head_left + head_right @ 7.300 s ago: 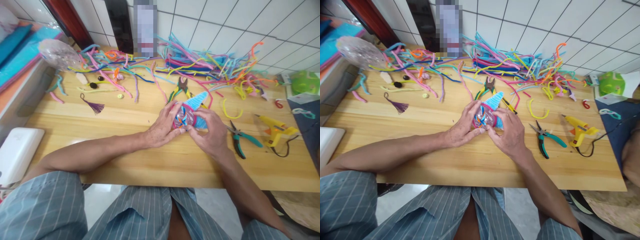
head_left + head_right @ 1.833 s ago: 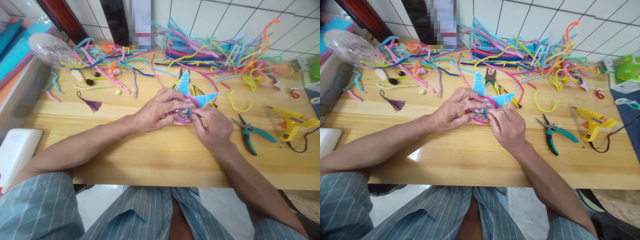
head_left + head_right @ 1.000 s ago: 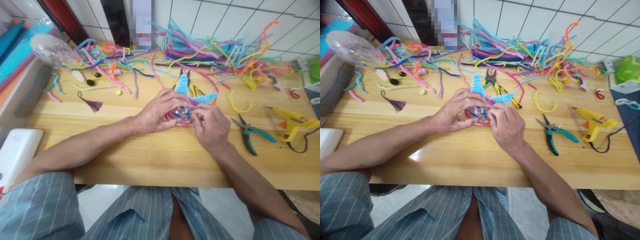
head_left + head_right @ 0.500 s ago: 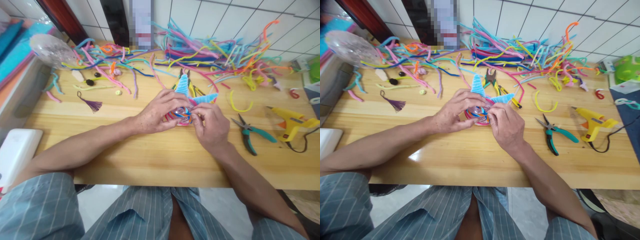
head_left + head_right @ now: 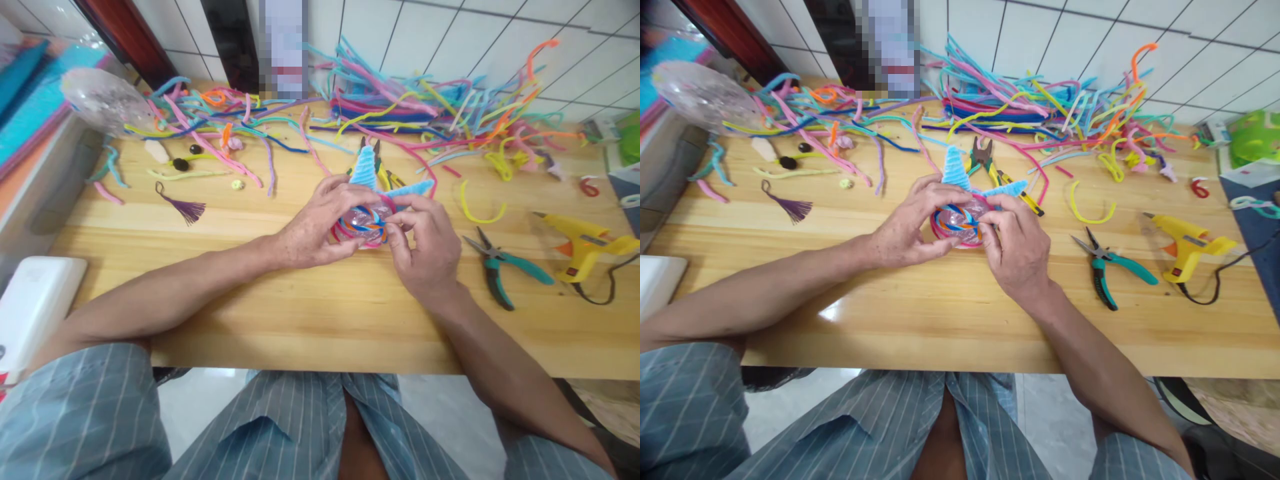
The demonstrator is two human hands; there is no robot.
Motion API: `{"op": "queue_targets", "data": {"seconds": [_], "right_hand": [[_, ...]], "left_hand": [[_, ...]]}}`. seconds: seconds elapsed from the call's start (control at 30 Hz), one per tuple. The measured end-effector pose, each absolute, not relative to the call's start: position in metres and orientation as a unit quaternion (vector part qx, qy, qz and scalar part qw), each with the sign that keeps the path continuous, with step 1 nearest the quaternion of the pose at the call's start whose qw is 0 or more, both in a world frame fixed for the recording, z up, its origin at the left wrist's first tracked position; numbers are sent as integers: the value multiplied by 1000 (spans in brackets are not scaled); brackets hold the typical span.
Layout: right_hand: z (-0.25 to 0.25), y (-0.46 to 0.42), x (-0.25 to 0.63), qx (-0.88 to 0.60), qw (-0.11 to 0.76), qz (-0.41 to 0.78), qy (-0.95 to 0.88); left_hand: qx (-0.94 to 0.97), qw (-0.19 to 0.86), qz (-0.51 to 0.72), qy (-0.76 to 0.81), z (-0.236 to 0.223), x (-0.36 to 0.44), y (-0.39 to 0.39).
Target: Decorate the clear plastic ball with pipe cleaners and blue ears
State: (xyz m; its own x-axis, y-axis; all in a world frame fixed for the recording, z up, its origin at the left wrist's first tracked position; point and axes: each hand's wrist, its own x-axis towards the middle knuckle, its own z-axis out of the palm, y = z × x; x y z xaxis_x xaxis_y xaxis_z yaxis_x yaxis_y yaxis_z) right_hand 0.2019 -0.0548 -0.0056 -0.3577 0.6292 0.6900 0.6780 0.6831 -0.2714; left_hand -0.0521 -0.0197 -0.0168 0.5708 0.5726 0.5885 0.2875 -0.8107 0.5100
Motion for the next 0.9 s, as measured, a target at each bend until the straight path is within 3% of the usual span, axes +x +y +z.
{"op": "queue_targets", "data": {"seconds": [0.43, 0.73, 0.9], "right_hand": [[1, -51, 202, -392, 404, 14, -826], [-2, -50, 199, -386, 412, -9, -825], [-1, -51, 194, -393, 385, -40, -834]], "left_hand": [[840, 184, 464, 212, -39, -51, -13], [727, 395, 484, 286, -53, -41, -18], [703, 407, 466, 352, -37, -36, -23]]}}
